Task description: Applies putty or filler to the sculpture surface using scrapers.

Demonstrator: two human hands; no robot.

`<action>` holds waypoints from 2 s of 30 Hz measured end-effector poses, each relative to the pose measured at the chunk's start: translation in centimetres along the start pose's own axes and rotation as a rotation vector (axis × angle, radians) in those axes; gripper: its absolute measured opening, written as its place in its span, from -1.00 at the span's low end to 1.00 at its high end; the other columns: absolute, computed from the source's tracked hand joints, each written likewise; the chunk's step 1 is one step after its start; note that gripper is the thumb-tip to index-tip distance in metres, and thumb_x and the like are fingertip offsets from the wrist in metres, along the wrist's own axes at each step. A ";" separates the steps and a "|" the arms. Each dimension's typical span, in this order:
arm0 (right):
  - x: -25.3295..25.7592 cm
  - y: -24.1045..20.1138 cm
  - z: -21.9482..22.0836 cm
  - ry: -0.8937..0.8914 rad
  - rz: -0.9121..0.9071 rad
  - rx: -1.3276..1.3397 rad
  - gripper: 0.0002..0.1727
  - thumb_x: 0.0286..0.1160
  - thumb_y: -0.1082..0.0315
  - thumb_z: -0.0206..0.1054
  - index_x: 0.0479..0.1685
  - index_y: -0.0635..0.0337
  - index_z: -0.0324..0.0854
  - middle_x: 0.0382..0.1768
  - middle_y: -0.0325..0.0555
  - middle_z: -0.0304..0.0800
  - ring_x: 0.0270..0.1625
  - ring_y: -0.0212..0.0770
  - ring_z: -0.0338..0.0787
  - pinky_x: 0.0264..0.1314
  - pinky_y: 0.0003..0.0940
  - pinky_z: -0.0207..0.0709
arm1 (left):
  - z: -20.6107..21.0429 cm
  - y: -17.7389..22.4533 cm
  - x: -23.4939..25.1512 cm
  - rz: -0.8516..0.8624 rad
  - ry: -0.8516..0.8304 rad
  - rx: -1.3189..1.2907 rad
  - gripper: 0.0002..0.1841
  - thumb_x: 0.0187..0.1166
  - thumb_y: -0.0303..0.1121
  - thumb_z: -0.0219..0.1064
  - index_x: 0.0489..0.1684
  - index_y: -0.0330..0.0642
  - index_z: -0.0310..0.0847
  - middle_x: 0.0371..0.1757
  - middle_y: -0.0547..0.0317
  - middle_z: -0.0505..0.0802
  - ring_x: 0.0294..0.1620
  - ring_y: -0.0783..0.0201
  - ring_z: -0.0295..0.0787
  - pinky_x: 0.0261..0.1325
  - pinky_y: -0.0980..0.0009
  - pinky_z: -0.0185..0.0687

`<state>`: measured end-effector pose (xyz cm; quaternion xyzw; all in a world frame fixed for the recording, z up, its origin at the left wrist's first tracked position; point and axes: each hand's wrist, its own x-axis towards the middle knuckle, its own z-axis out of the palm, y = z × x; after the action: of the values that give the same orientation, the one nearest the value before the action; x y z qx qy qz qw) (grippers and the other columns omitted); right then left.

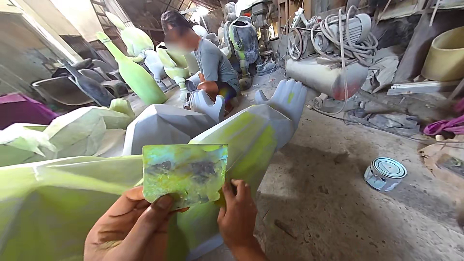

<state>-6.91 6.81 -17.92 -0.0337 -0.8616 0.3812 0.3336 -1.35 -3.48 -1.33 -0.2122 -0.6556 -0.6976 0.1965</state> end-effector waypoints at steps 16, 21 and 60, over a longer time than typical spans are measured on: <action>12.1 12.2 -6.4 0.063 -0.117 0.211 -0.37 0.58 0.40 0.11 0.69 -0.22 0.48 0.47 -0.18 0.63 0.36 -0.13 0.73 0.18 0.05 0.75 | 2.0 1.3 -0.4 0.088 -0.027 0.033 -0.85 0.61 -0.56 0.28 -0.02 -0.20 0.72 -0.10 0.04 0.90 -0.15 0.16 0.90 -0.07 0.22 0.91; 12.2 12.9 -2.9 0.016 -0.055 -0.113 -0.21 0.54 0.38 0.33 0.84 -0.19 0.24 0.40 0.04 0.57 0.26 -0.02 0.76 0.02 -0.07 0.81 | 1.7 0.3 -0.2 0.077 -0.062 0.024 -0.85 0.61 -0.57 0.30 -0.01 -0.17 0.72 -0.11 0.08 0.90 -0.15 0.19 0.90 -0.05 0.23 0.90; 6.2 8.1 -4.0 0.024 -0.110 0.261 -0.47 0.63 0.29 0.04 0.58 -0.06 0.59 0.40 -0.14 0.65 0.28 -0.23 0.74 0.16 -0.14 0.77 | 2.8 0.0 0.5 0.080 0.083 0.059 -0.81 0.48 -0.41 0.41 -0.01 -0.14 0.76 -0.14 -0.02 0.87 -0.25 0.14 0.88 -0.16 0.28 0.90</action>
<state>-10.89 17.04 -18.05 0.0525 -0.8012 0.4707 0.3658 -1.65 -0.70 -0.87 -0.2034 -0.6582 -0.6776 0.2575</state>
